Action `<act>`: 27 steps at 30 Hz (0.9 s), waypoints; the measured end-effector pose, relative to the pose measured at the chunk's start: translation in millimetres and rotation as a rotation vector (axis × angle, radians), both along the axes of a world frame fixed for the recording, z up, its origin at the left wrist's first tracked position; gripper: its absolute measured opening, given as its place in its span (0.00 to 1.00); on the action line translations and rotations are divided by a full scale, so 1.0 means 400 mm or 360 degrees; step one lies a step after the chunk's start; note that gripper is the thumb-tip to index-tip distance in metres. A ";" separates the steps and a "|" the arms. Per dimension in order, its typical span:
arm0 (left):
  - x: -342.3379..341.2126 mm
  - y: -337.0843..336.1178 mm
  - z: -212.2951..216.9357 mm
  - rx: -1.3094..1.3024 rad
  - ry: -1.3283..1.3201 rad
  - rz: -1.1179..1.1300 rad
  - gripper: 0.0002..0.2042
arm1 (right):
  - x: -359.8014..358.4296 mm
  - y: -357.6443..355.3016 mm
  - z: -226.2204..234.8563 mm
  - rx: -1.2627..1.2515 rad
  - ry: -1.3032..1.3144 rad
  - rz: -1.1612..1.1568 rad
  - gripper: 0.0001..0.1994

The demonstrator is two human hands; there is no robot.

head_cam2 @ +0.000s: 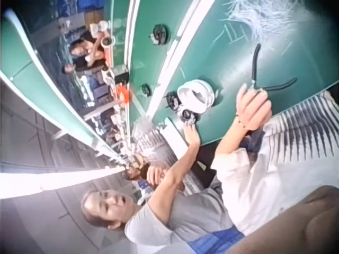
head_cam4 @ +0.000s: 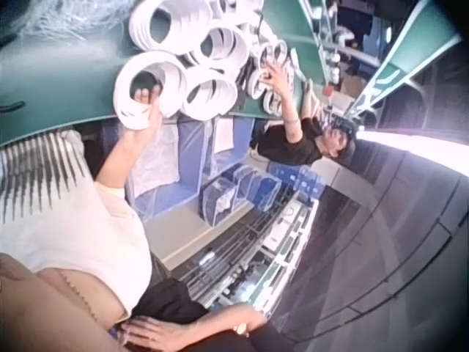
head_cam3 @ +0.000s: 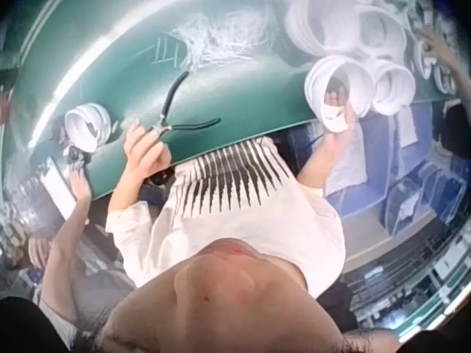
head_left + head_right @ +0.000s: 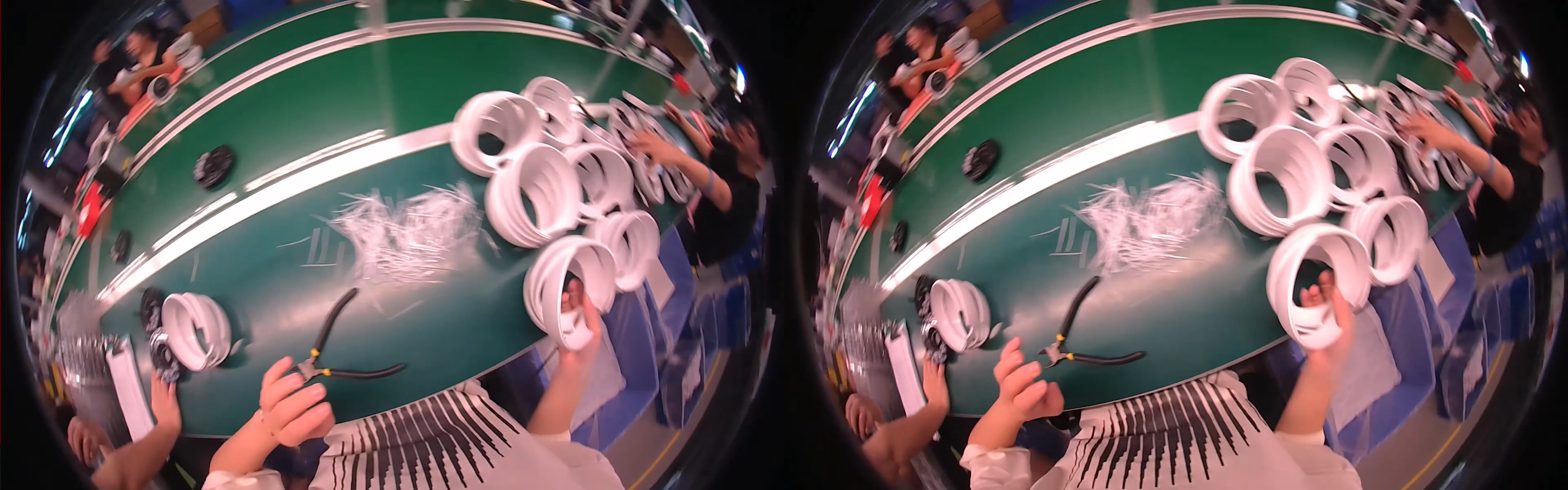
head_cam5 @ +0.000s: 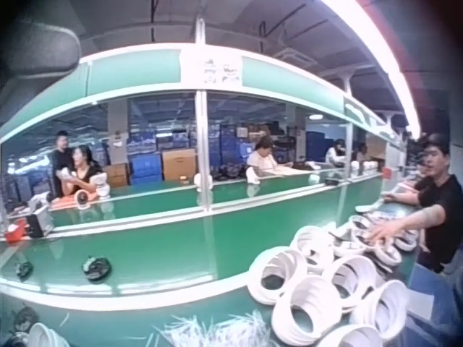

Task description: Manually assemble electronic light fixture components on a production line.

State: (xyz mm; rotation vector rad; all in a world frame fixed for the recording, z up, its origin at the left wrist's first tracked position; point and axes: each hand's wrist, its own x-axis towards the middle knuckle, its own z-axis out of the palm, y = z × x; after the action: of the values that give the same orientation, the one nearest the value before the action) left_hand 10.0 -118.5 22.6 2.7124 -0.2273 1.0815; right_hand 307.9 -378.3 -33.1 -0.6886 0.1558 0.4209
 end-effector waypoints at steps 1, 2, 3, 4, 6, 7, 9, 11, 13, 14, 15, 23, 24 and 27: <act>0.003 0.010 0.001 -0.0001 -0.0005 -0.0021 0.19 | -0.019 0.010 0.017 -0.0286 -0.0167 -0.0141 0.19; 0.003 0.013 0.004 -0.0001 -0.0009 -0.0032 0.18 | -0.030 0.014 0.011 -0.0473 -0.0271 -0.0366 0.24; 0.010 0.015 0.003 -0.0001 -0.0087 -0.0020 0.16 | -0.045 0.027 0.012 -0.0650 -0.0359 -0.0582 0.27; 0.019 0.017 0.009 -0.0032 -0.0143 -0.0009 0.12 | -0.056 0.036 0.016 -0.0740 -0.0408 -0.0717 0.27; 0.039 0.026 0.020 -0.0055 -0.0220 -0.0008 0.08 | -0.065 0.058 0.013 -0.0814 -0.0625 -0.0851 0.26; 0.047 0.029 0.027 -0.0038 -0.0212 -0.0013 0.08 | -0.059 0.068 0.009 -0.0885 -0.0648 -0.0802 0.27; 0.044 0.038 0.038 -0.0008 -0.0173 -0.0065 0.09 | -0.050 0.081 -0.017 -0.0836 -0.0768 -0.0745 0.28; 0.055 0.058 0.043 0.0061 -0.0159 -0.0073 0.09 | -0.045 0.088 -0.030 -0.0983 -0.0818 -0.0780 0.28; 0.059 0.092 0.048 0.0102 -0.0066 -0.0042 0.09 | -0.048 0.091 -0.028 -0.1183 -0.0842 -0.0831 0.29; 0.071 0.109 0.046 0.0112 -0.0132 -0.0010 0.11 | -0.050 0.094 -0.024 -0.1275 -0.0861 -0.0866 0.29; 0.079 0.129 0.051 0.0128 -0.0118 0.0012 0.12 | -0.052 0.095 -0.017 -0.1370 -0.0879 -0.0902 0.29; 0.214 0.368 0.157 0.0122 -0.0147 0.0314 0.17 | -0.049 0.066 -0.045 -0.1512 -0.1226 -0.1031 0.27; 0.239 0.416 0.166 0.0144 -0.0149 0.0331 0.16 | -0.055 0.065 -0.042 -0.1564 -0.1264 -0.1060 0.27; 0.298 0.588 0.172 0.0057 -0.0240 0.0578 0.13 | -0.070 0.071 -0.031 -0.1696 -0.1349 -0.1078 0.27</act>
State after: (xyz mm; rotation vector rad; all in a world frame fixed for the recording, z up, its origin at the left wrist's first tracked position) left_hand 129.3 116.5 91.6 2.7724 0.2364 1.3903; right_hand 279.7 -349.9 -45.3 -1.7205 -0.2225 -0.6933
